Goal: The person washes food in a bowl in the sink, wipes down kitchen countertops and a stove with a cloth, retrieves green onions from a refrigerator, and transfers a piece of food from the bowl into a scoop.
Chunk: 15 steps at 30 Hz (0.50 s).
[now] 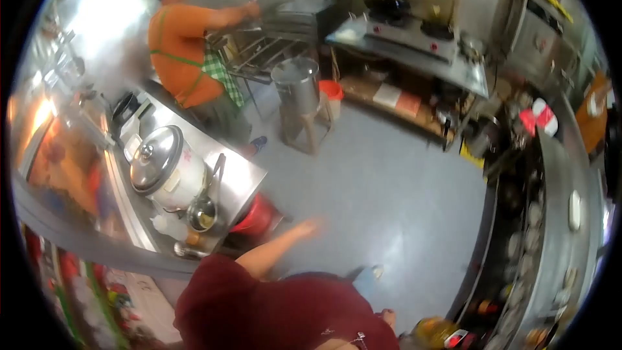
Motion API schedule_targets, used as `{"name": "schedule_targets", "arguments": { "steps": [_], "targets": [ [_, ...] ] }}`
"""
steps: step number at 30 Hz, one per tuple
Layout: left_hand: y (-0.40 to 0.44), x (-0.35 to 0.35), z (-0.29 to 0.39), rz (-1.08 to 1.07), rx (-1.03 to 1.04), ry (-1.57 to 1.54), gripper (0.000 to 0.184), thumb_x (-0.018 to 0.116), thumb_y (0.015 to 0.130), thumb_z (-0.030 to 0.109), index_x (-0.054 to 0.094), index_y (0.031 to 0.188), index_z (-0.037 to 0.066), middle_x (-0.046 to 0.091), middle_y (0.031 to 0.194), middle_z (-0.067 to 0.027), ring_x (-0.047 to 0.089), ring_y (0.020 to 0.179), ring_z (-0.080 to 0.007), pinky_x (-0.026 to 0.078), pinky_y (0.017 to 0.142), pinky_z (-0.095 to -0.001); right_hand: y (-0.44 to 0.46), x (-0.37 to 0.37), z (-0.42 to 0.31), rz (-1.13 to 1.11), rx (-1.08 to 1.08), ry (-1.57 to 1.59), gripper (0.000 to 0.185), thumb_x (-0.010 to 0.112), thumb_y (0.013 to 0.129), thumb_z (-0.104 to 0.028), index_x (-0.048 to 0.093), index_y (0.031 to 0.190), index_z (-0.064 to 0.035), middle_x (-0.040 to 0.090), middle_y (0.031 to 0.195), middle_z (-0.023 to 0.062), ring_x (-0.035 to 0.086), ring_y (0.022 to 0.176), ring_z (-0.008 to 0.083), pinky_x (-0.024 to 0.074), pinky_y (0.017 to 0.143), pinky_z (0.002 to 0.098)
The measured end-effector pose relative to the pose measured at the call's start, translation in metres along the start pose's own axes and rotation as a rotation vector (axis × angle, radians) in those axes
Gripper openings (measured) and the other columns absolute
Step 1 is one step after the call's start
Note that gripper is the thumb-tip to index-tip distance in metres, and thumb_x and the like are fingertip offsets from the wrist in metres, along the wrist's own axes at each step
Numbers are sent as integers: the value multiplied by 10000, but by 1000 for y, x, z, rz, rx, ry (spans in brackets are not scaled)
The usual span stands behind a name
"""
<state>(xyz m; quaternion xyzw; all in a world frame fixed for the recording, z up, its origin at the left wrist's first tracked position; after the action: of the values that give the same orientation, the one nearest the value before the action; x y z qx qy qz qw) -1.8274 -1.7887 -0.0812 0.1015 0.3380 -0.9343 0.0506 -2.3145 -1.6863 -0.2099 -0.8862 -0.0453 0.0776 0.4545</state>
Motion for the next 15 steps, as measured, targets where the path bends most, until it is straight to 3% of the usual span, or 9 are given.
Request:
{"name": "schedule_targets", "arguments": {
  "steps": [1, 2, 3, 5, 6, 8, 12, 15],
  "targets": [
    [9, -3, -9, 56, 56, 44, 248, 411, 820, 258, 517, 938, 67, 573, 788, -62, 554, 694, -171, 456, 586, -308, 19, -22, -30, 7, 13, -56, 255, 395, 787, -174, 342, 983, -20, 558, 683, 213, 539, 476, 287, 413, 357, 339],
    [9, -3, -6, 141, 133, 345, 225, 428, 806, 234, 537, 894, 58, 568, 740, -74, 551, 668, -168, 453, 554, -305, 32, -41, -52, 16, 35, -99, 254, 391, 780, -159, 355, 986, -16, 556, 661, 213, 539, 470, 291, 413, 352, 347],
    [17, -1, -16, 172, 162, 449, 221, 424, 807, 233, 535, 894, 63, 567, 740, -72, 547, 659, -164, 448, 540, -300, 47, -54, -72, 26, 55, -125, 255, 388, 773, -145, 368, 990, -11, 554, 639, 213, 540, 464, 296, 412, 347, 355],
    [24, 8, -53, 189, 5, 267, 214, 416, 809, 229, 532, 894, 72, 564, 739, -69, 540, 640, -156, 438, 513, -290, 84, -82, -114, 67, 91, -174, 263, 380, 760, -116, 395, 997, -2, 550, 595, 213, 541, 453, 305, 410, 336, 372],
    [21, 15, -76, 188, -173, 29, 210, 412, 810, 228, 531, 894, 76, 562, 739, -67, 536, 631, -151, 433, 499, -284, 123, -97, -126, -23, 78, -169, 242, 340, 769, -97, 339, 993, -5, 550, 606, 213, 516, 395, 295, 386, 289, 367],
    [3, 34, -110, 198, -406, -138, 203, 404, 812, 224, 527, 894, 85, 559, 738, -63, 528, 612, -143, 423, 472, -274, 149, -117, -180, -26, 33, -149, 199, 347, 775, -110, 360, 944, -6, 549, 601, 200, 513, 393, 269, 389, 294, 346],
    [-19, 89, -112, 124, 297, 1293, 209, 412, 812, 237, 524, 888, 77, 549, 848, -77, 557, 719, -175, 448, 525, -290, 187, -121, -280, -93, -65, 33, 146, 363, 786, -134, 401, 847, -7, 546, 592, 172, 508, 390, 216, 395, 305, 303],
    [-26, 90, -146, 47, -128, 686, 217, 427, 798, 239, 532, 884, 69, 553, 826, -81, 556, 713, -182, 448, 546, -306, 206, -103, -315, 26, -253, -249, 177, 383, 801, -173, 431, 846, -8, 543, 579, 147, 514, 399, 197, 402, 316, 287]
  ]
}}
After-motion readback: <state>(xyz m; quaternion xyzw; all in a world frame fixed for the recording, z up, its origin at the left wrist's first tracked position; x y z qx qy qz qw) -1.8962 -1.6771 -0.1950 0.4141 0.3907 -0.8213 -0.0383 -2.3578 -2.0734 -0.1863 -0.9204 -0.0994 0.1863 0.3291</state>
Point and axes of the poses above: each hand's wrist, its own y-axis towards the middle knuckle, its own x-axis out of the palm, z = x × y, the point moved 7 cm from there along y, towards the middle knuckle
